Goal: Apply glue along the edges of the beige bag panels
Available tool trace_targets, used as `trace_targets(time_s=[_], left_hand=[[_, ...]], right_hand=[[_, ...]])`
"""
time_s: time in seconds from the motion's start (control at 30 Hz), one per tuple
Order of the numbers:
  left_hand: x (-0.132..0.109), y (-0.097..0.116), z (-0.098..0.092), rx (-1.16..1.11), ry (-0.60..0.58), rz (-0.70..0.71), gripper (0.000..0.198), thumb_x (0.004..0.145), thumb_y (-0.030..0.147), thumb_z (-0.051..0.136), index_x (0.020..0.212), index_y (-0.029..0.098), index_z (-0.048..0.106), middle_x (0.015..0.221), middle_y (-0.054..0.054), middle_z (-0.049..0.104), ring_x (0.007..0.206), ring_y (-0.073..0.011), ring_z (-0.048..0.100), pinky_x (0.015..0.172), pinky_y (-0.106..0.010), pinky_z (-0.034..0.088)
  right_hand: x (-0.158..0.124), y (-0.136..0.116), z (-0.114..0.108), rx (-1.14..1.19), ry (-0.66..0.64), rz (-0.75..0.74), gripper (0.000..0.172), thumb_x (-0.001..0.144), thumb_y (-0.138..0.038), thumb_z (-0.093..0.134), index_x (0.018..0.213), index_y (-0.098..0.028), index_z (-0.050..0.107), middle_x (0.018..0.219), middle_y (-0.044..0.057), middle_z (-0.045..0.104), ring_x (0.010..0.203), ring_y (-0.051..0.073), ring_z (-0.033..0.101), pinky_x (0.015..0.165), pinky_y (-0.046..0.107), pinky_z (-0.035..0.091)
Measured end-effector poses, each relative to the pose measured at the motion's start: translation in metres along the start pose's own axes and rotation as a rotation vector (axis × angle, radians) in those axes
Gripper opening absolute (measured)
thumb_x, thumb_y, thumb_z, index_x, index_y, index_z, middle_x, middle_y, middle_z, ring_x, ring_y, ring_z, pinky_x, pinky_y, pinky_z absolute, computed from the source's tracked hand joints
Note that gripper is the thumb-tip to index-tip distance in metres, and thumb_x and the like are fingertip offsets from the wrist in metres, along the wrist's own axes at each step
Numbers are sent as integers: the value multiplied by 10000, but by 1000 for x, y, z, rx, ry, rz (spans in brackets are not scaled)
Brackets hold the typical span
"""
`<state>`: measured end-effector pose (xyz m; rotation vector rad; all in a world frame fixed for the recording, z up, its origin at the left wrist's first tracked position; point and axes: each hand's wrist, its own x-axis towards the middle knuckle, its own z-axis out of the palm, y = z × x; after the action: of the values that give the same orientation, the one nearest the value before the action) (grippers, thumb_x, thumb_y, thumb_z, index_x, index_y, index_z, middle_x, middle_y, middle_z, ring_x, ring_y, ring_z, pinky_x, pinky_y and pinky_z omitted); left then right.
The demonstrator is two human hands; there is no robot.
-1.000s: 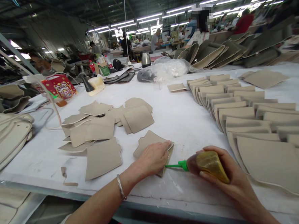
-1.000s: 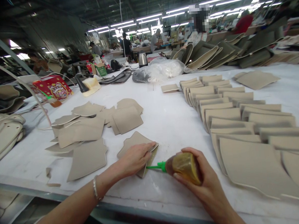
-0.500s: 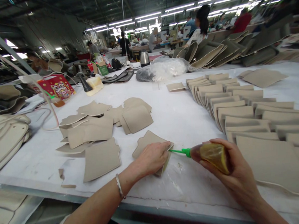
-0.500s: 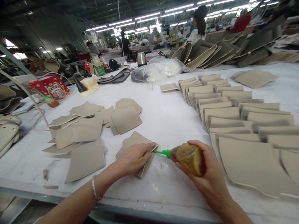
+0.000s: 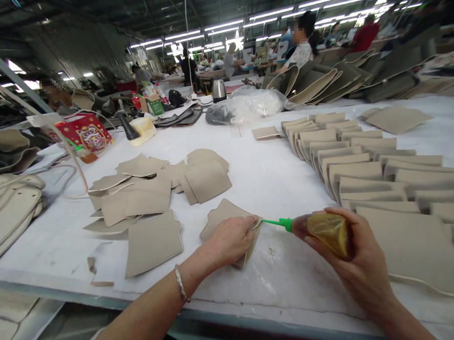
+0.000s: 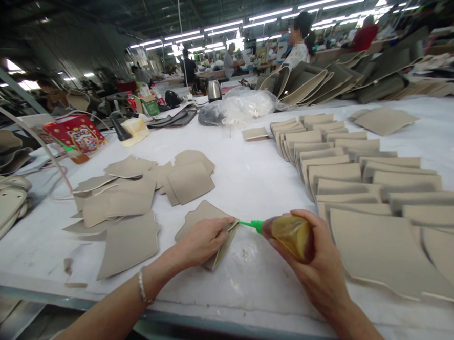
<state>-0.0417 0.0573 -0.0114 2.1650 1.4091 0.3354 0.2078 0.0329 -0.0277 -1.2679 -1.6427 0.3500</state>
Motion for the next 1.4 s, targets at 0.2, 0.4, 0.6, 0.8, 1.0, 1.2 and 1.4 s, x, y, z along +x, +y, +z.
trace_targets(time_s=[0.2, 0.4, 0.6, 0.8, 1.0, 1.2, 1.4], left_hand=[[1, -1, 2, 8, 3, 2, 432, 911, 179, 389, 1285, 212, 602, 1313, -50, 620, 1186, -252, 588, 1054, -359, 432], [2, -1, 2, 7, 7, 1, 447, 900, 167, 395, 1300, 208, 592, 1313, -55, 619, 1181, -258, 592, 1045, -367, 442], [1, 1, -1, 11, 4, -12, 445, 899, 174, 407, 1303, 199, 592, 1322, -52, 614, 1172, -261, 595, 1040, -369, 444], [0, 2, -1, 17, -7, -36, 490, 890, 178, 413, 1360, 170, 550, 1343, -69, 596, 1191, -263, 582, 1052, -368, 433], [1, 1, 0, 13, 14, -42, 506, 893, 184, 408, 1383, 170, 534, 1281, -89, 635, 1117, -285, 620, 983, -390, 471], [-9, -1, -11, -58, 89, -111, 400, 936, 241, 447, 1300, 188, 604, 1044, -55, 697, 977, -230, 642, 898, -312, 483], [-19, -28, -32, 143, 314, -467, 467, 875, 293, 572, 1310, 126, 550, 1131, -139, 615, 1013, -281, 594, 859, -369, 453]], right_hand=[[-6, 0, -2, 20, -41, 69, 521, 835, -558, 733, 1214, -258, 538, 1093, 39, 561, 911, 264, 571, 784, 358, 460], [-2, 0, 1, 41, 15, 104, 551, 819, -561, 741, 1229, -263, 527, 1099, 34, 556, 952, 275, 561, 826, 375, 443], [-11, 1, 0, 41, -35, 148, 551, 804, -575, 748, 1205, -262, 536, 1046, 29, 579, 882, 266, 584, 779, 356, 477], [-36, -13, -5, 100, -190, 209, 493, 844, -564, 716, 1200, -271, 541, 1025, 14, 611, 832, 221, 621, 730, 258, 528], [-41, -10, -2, 283, -187, 337, 484, 817, -524, 760, 1185, -262, 586, 986, 25, 652, 824, 220, 639, 693, 216, 553], [-28, 3, -4, 931, -75, 711, 352, 777, -437, 810, 1050, -227, 738, 1093, 105, 698, 991, 326, 670, 819, 371, 601], [-17, 17, -5, 1188, 90, 868, 207, 860, -431, 721, 988, -280, 781, 1139, 83, 670, 1019, 340, 644, 798, 395, 594]])
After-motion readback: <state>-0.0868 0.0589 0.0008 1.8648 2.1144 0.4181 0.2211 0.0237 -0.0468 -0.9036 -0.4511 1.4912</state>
